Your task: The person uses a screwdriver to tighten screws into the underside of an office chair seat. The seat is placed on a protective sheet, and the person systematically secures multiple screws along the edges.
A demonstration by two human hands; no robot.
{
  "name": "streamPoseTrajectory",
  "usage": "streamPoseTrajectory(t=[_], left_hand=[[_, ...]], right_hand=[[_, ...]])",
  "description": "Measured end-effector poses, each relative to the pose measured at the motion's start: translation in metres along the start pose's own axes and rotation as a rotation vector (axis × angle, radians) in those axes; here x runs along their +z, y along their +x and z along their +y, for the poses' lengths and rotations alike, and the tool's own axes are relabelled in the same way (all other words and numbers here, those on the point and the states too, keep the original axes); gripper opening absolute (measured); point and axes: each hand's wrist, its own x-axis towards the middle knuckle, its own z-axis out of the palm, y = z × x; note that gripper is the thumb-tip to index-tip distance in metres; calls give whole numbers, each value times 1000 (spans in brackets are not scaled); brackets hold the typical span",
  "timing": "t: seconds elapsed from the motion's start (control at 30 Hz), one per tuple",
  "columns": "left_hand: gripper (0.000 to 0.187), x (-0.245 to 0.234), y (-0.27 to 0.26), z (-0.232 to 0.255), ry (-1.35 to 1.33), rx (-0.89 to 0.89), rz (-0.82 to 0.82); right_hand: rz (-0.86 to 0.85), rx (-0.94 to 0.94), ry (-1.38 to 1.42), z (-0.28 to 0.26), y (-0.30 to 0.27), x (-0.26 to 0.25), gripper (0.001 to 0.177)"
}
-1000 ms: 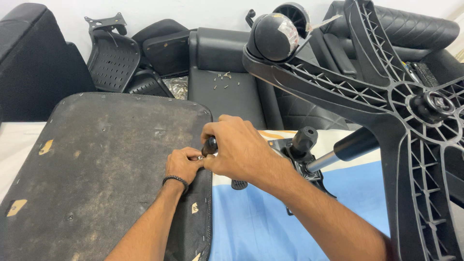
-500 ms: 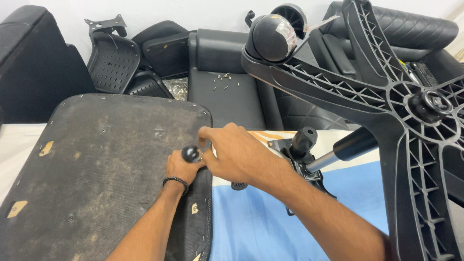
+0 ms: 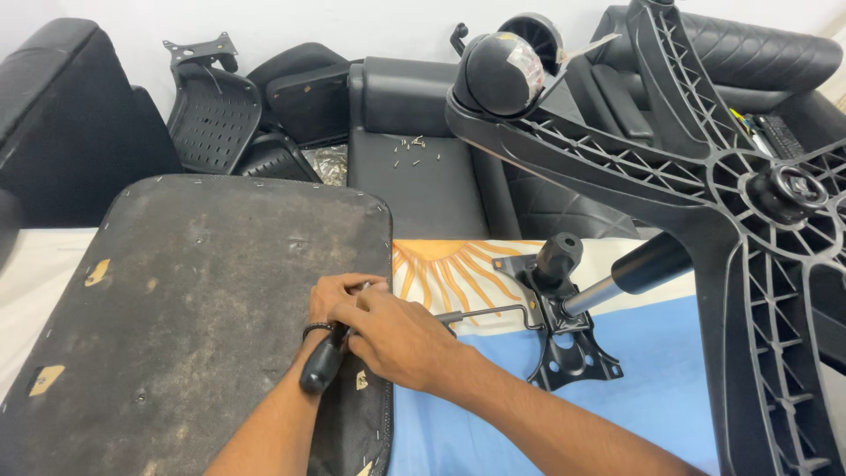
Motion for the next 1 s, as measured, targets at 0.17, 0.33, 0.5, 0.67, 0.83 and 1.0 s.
streamPoseTrajectory(t=[0.17,0.33,0.5,0.67,0.83,1.0], left_hand=[[21,-4,-14,-3,-357,-82,10],[26,-25,-56,-22,-333,-37,37],[28,-63,-92,-52,-407,-129,107],[33,-118,-122,-89,-483,-278,207],[31,-171,-139,-113,-624,-329,242],[36,-203,-148,-115,-663,-342,263]], right_hand=[[75,42,62,-1,-13,-2,43],[227,-114,147,-11,-24,5,33],[208,-113,402,-35,-21,23,27],[110,58,403,-63,-5,44,28],[-45,249,432,-79,16,71,30],[-26,196,278,-72,41,107,34]])
